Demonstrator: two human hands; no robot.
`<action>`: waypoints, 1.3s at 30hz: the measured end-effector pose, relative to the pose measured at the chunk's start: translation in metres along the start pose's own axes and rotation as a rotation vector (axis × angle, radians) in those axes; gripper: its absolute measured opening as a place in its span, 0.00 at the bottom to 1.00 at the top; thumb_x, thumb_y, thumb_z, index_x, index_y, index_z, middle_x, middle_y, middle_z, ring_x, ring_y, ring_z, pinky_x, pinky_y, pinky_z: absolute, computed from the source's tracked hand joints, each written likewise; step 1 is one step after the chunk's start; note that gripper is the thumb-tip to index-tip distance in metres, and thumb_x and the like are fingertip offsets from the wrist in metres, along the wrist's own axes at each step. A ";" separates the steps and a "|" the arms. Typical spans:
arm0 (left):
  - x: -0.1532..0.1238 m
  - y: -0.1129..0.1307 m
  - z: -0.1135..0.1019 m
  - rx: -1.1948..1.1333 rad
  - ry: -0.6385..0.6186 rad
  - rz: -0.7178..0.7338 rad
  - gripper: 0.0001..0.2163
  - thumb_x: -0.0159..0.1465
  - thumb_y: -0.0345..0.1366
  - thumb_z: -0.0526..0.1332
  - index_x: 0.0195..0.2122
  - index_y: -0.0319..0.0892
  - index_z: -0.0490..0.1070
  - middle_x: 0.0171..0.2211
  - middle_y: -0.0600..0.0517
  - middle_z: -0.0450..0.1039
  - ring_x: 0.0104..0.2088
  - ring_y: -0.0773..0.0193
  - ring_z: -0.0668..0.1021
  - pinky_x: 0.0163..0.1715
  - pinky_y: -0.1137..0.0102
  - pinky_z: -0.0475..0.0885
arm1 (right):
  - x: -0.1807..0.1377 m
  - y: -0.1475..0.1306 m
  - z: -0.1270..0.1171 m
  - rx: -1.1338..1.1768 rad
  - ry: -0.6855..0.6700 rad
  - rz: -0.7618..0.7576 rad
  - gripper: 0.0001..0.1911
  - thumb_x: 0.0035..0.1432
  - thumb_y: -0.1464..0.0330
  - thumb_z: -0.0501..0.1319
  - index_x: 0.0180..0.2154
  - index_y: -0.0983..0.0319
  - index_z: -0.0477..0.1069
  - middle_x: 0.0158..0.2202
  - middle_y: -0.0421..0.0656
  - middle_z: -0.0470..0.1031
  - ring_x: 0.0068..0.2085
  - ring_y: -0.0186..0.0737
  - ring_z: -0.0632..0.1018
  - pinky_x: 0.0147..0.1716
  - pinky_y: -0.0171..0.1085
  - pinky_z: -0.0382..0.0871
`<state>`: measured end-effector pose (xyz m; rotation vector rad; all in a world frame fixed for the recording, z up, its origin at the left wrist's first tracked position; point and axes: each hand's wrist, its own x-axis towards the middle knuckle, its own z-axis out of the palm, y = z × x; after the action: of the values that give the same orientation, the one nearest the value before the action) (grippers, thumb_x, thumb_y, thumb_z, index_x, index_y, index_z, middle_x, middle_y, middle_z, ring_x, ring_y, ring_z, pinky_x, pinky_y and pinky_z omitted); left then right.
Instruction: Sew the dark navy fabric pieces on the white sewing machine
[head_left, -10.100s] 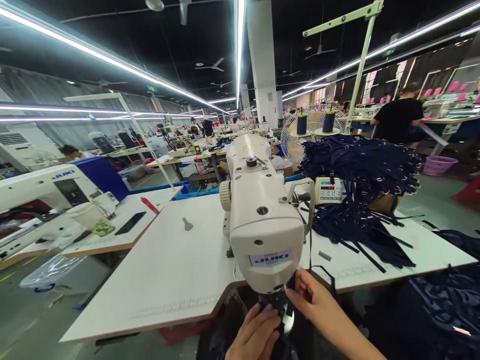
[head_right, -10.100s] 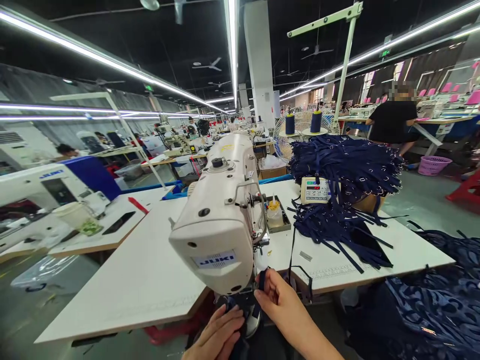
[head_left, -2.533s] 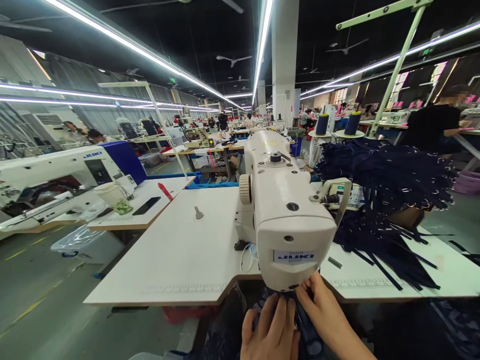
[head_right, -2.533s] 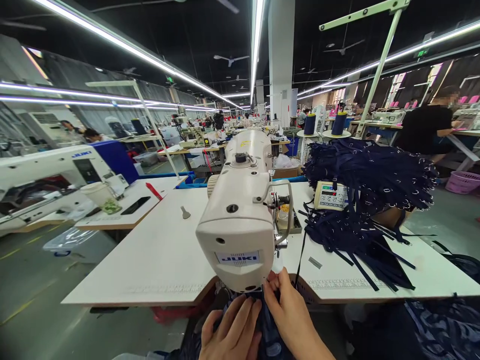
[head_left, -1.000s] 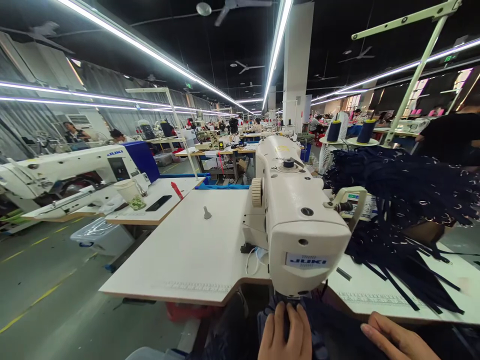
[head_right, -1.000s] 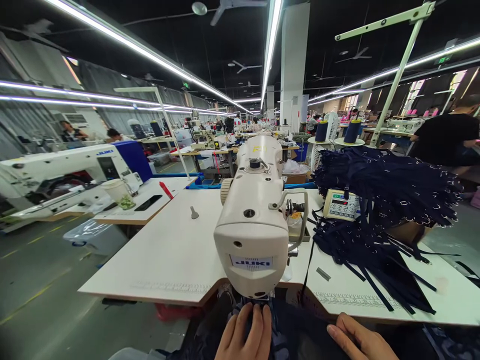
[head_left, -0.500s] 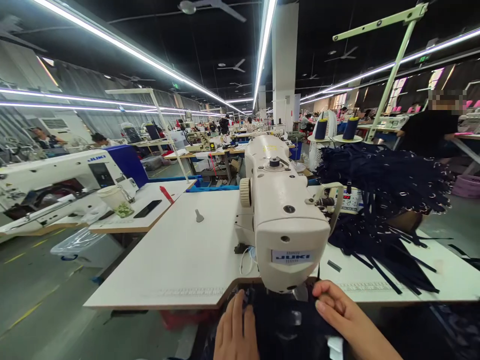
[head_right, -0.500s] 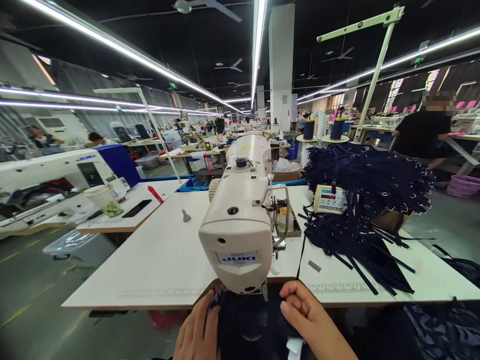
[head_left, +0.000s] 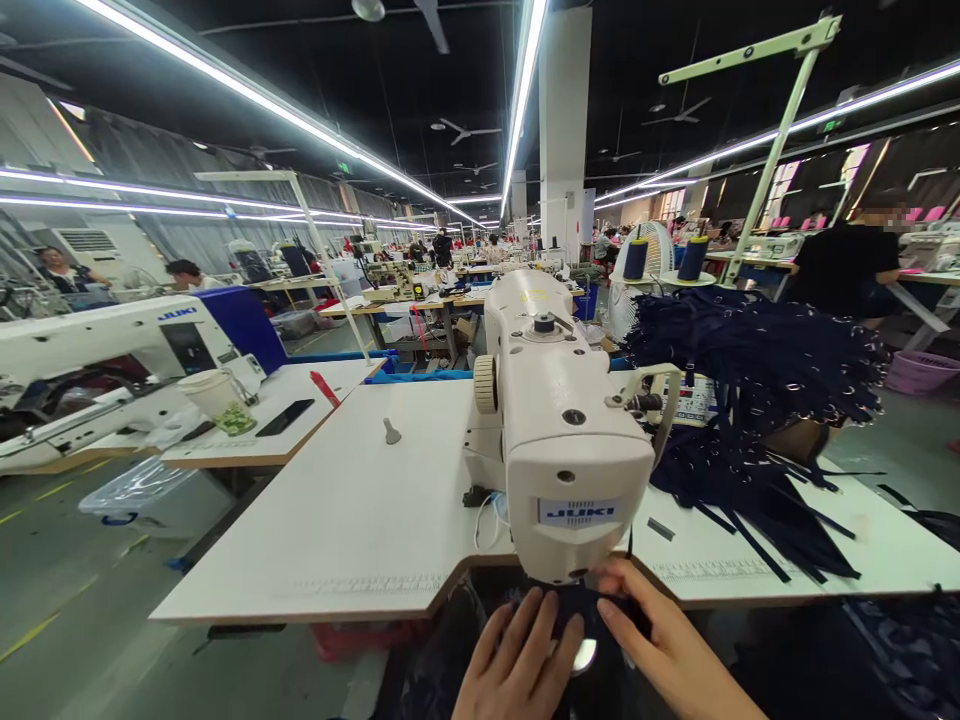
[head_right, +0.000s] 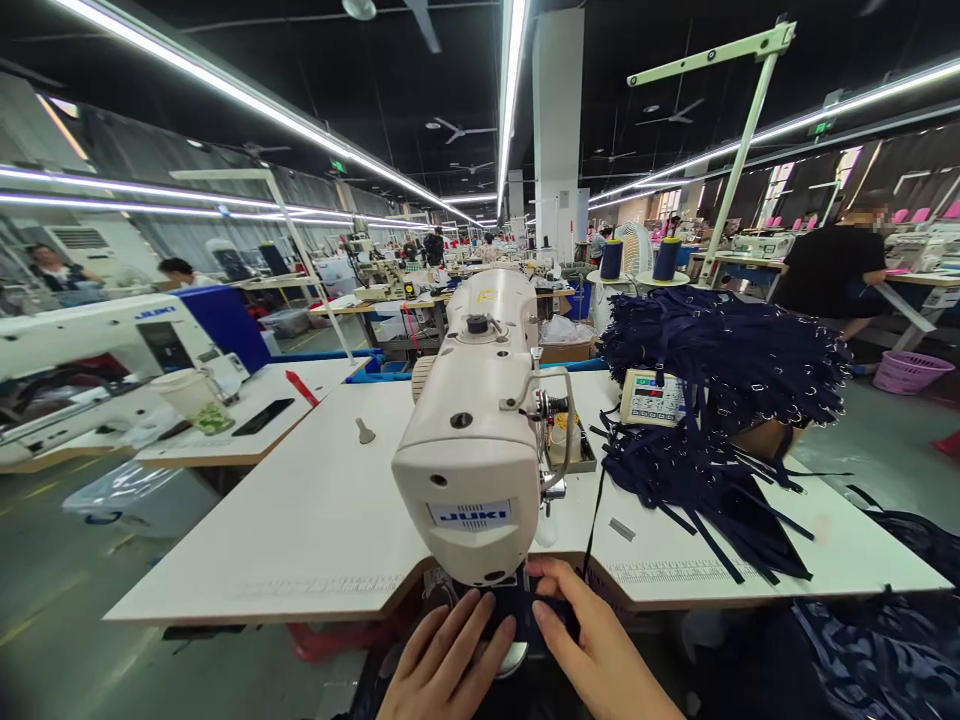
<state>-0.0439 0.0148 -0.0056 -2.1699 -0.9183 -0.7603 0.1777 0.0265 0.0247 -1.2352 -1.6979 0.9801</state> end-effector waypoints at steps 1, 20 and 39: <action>-0.001 0.001 0.000 0.006 -0.020 -0.003 0.17 0.70 0.43 0.50 0.58 0.53 0.66 0.55 0.57 0.72 0.59 0.65 0.68 0.66 0.64 0.47 | 0.000 -0.001 0.000 -0.009 -0.004 -0.003 0.15 0.65 0.62 0.55 0.52 0.56 0.67 0.45 0.44 0.74 0.49 0.43 0.75 0.52 0.39 0.68; 0.006 0.011 -0.002 -0.010 0.050 -0.174 0.13 0.69 0.38 0.54 0.52 0.54 0.71 0.52 0.64 0.74 0.57 0.74 0.68 0.65 0.69 0.43 | 0.020 -0.017 -0.003 -0.094 -0.205 -0.147 0.19 0.71 0.64 0.48 0.59 0.56 0.67 0.57 0.49 0.68 0.62 0.46 0.65 0.61 0.43 0.61; 0.017 0.020 -0.013 -0.108 -0.032 -0.300 0.12 0.70 0.42 0.53 0.51 0.54 0.71 0.49 0.60 0.76 0.50 0.69 0.76 0.52 0.68 0.59 | 0.025 -0.012 -0.004 -0.092 -0.242 -0.099 0.20 0.71 0.60 0.48 0.59 0.55 0.66 0.61 0.46 0.64 0.63 0.46 0.62 0.62 0.44 0.60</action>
<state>-0.0218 0.0008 0.0073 -2.1677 -1.2642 -0.9392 0.1725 0.0487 0.0408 -1.1135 -1.9926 1.0342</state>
